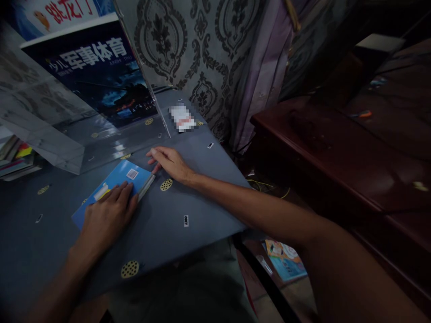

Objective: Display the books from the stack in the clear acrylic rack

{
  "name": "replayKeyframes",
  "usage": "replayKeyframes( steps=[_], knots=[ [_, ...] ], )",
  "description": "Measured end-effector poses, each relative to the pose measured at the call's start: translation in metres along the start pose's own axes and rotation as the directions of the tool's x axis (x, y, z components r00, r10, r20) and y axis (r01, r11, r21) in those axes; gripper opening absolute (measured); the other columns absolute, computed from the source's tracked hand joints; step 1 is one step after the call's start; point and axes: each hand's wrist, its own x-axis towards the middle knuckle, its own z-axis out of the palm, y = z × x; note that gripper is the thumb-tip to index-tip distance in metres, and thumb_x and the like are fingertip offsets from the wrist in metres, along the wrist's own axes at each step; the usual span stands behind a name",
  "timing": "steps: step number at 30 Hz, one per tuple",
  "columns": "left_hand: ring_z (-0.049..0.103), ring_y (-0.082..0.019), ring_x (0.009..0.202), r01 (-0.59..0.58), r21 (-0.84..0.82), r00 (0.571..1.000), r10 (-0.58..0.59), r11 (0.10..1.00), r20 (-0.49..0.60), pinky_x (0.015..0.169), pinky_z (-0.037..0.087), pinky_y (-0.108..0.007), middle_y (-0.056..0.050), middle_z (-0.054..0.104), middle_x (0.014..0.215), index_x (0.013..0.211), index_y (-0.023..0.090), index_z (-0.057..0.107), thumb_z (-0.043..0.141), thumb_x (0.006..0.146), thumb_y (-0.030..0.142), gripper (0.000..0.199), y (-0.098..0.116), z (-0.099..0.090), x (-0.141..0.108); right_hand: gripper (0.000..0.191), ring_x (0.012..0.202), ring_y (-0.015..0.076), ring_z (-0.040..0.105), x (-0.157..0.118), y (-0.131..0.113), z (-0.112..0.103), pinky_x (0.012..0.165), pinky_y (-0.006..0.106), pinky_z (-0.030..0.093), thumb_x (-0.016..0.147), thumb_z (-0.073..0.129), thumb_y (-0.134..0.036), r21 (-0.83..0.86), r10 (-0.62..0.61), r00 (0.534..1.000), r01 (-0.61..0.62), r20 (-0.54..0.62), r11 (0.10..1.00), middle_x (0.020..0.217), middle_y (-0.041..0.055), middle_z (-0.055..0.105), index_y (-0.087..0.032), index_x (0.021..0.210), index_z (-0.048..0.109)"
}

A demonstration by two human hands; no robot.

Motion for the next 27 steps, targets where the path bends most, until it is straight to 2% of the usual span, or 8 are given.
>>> replayKeyframes(
  steps=[5, 10, 14, 17, 20, 24, 27],
  knots=[
    [0.066, -0.034, 0.118, 0.001, 0.006, 1.0, -0.001, 1.0, 0.002, 0.081, 0.061, -0.041, -0.016, 0.069, 0.13, 0.126, 0.011, 0.065, 0.043, 0.102, 0.03, 0.038, 0.0, 0.001, 0.0, 0.031, 0.055, 0.0074, 0.064, 0.0, -0.002, 0.0, 0.062, 0.023, 0.055, 0.102, 0.05, -0.043, -0.011, -0.008, 1.0, 0.008, 0.012, 1.0, 0.088, 0.0019, 0.071, -0.017, 0.098, 0.066],
    [0.068, -0.034, 0.116, -0.028, 0.008, 0.998, 0.029, 1.0, -0.065, 0.079, 0.061, -0.04, -0.017, 0.07, 0.127, 0.124, 0.011, 0.066, 0.043, 0.102, 0.031, 0.038, -0.001, 0.006, -0.002, 0.032, 0.057, 0.0083, 0.066, -0.005, -0.007, 0.002, 0.066, 0.025, 0.055, 0.103, 0.046, -0.042, -0.063, -0.024, 0.999, 0.027, 0.043, 0.998, 0.092, 0.0035, 0.071, -0.017, 0.103, 0.065],
    [0.068, -0.035, 0.113, -0.038, 0.019, 0.995, 0.039, 0.999, -0.088, 0.078, 0.061, -0.041, -0.017, 0.07, 0.127, 0.121, 0.012, 0.067, 0.044, 0.101, 0.034, 0.038, -0.001, 0.009, -0.003, 0.03, 0.068, 0.0115, 0.068, -0.01, -0.012, 0.004, 0.073, 0.027, 0.054, 0.102, 0.048, -0.04, -0.235, -0.016, 0.996, 0.037, 0.09, 0.971, 0.095, 0.0048, 0.072, -0.017, 0.099, 0.066],
    [0.068, -0.033, 0.115, -0.043, 0.004, 0.996, 0.044, 0.999, -0.075, 0.082, 0.06, -0.04, -0.017, 0.069, 0.13, 0.124, 0.013, 0.067, 0.047, 0.101, 0.038, 0.04, -0.003, 0.006, -0.004, 0.031, 0.074, 0.0138, 0.067, -0.013, -0.015, 0.004, 0.075, 0.028, 0.053, 0.103, 0.045, -0.037, -0.357, -0.057, 0.988, 0.106, 0.144, 0.928, 0.087, 0.0027, 0.071, -0.016, 0.097, 0.068],
    [0.064, -0.033, 0.123, -0.093, -0.085, 0.995, 0.09, 0.992, -0.032, 0.089, 0.059, -0.043, -0.017, 0.064, 0.137, 0.131, 0.014, 0.063, 0.046, 0.1, 0.047, 0.048, -0.017, 0.002, -0.01, 0.027, 0.078, 0.0159, 0.065, -0.015, -0.013, 0.002, 0.076, 0.029, 0.051, 0.1, 0.05, -0.035, -0.496, -0.136, 0.953, 0.258, 0.27, 0.829, 0.086, 0.0031, 0.069, -0.016, 0.101, 0.07],
    [0.058, -0.031, 0.131, -0.18, -0.265, 0.982, 0.188, 0.947, 0.005, 0.104, 0.053, -0.045, -0.012, 0.059, 0.146, 0.139, 0.02, 0.058, 0.042, 0.097, 0.063, 0.063, -0.053, 0.004, -0.035, 0.028, 0.099, 0.023, 0.065, -0.019, -0.007, -0.002, 0.09, 0.038, 0.051, 0.093, 0.066, -0.038, -0.641, -0.193, 0.836, 0.524, 0.514, 0.561, 0.115, 0.012, 0.066, -0.016, 0.11, 0.07],
    [0.056, -0.031, 0.135, -0.218, -0.336, 0.973, 0.229, 0.916, -0.005, 0.106, 0.052, -0.045, -0.012, 0.053, 0.151, 0.148, 0.023, 0.048, 0.047, 0.09, 0.071, 0.075, -0.08, 0.009, -0.063, 0.028, 0.113, 0.0267, 0.062, -0.021, -0.003, -0.004, 0.097, 0.044, 0.048, 0.096, 0.064, -0.035, -0.672, -0.178, 0.775, 0.619, 0.606, 0.406, 0.125, 0.0139, 0.064, -0.019, 0.118, 0.069]
  ],
)
